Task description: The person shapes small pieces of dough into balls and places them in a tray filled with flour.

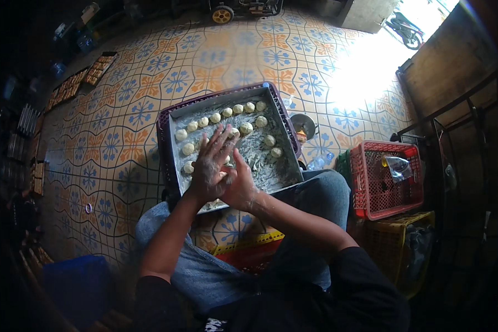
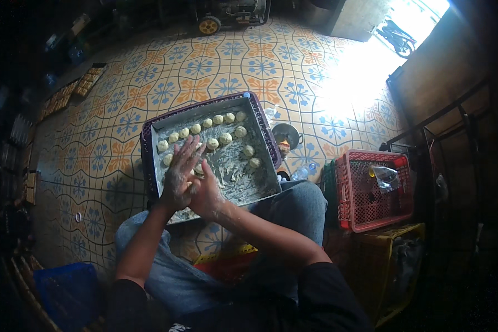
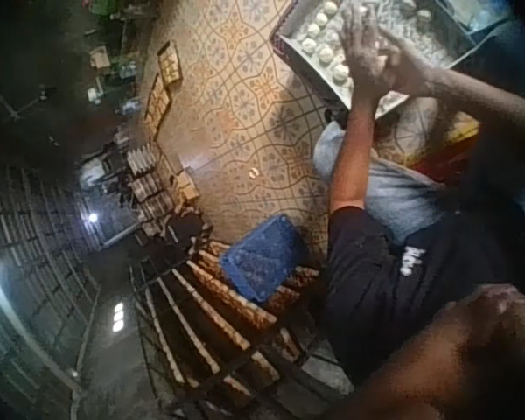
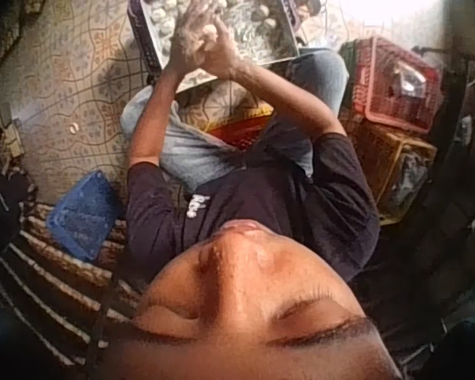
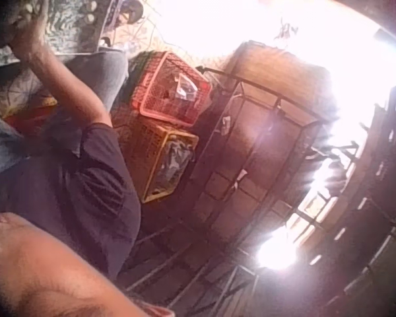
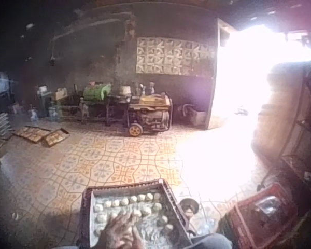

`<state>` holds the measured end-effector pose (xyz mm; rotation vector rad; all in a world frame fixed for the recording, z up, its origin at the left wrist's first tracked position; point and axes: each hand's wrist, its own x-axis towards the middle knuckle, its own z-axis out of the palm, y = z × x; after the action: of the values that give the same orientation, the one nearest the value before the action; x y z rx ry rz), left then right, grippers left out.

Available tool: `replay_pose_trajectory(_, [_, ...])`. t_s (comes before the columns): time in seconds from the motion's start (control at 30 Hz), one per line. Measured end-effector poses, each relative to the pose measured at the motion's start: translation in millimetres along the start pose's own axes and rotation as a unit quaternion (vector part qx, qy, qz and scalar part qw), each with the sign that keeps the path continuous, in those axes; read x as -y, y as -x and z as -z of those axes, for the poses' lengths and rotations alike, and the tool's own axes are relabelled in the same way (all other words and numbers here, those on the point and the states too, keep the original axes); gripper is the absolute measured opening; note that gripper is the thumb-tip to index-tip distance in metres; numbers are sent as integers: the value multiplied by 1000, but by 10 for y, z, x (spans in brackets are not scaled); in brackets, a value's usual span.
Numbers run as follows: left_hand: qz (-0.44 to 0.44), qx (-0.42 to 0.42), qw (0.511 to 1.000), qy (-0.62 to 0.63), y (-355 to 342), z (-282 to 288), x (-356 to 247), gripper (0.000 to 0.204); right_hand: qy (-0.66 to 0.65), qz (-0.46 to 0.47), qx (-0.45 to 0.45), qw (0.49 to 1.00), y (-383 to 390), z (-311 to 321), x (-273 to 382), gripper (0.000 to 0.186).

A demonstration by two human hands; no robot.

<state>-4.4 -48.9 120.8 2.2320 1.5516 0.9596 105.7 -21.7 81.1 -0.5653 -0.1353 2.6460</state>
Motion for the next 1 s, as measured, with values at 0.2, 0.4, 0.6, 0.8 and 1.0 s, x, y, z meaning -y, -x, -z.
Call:
replay_pose_trajectory(0.2, [-96,105,989,-35,43,-206,-303,94,-25,65,261,963,-156,302,484,87])
replay_pose_trajectory(0.4, [35,-242,877,415,-178,-144,-131,80,667,470,169,553,426,-465,108,69])
replay_pose_trajectory(0.6, [313,-154,500,793,-321,-25,-261,106,781,401,40,478,-153,-405,839,66])
replay_pose_trajectory(0.8, [196,-88,612,762,-109,-435,476,124,811,385,162,409,-544,29,444,79])
replay_pose_trajectory(1.0, [262,-121,378,880,-321,-403,324,105,784,362,1,504,-590,-61,827,74])
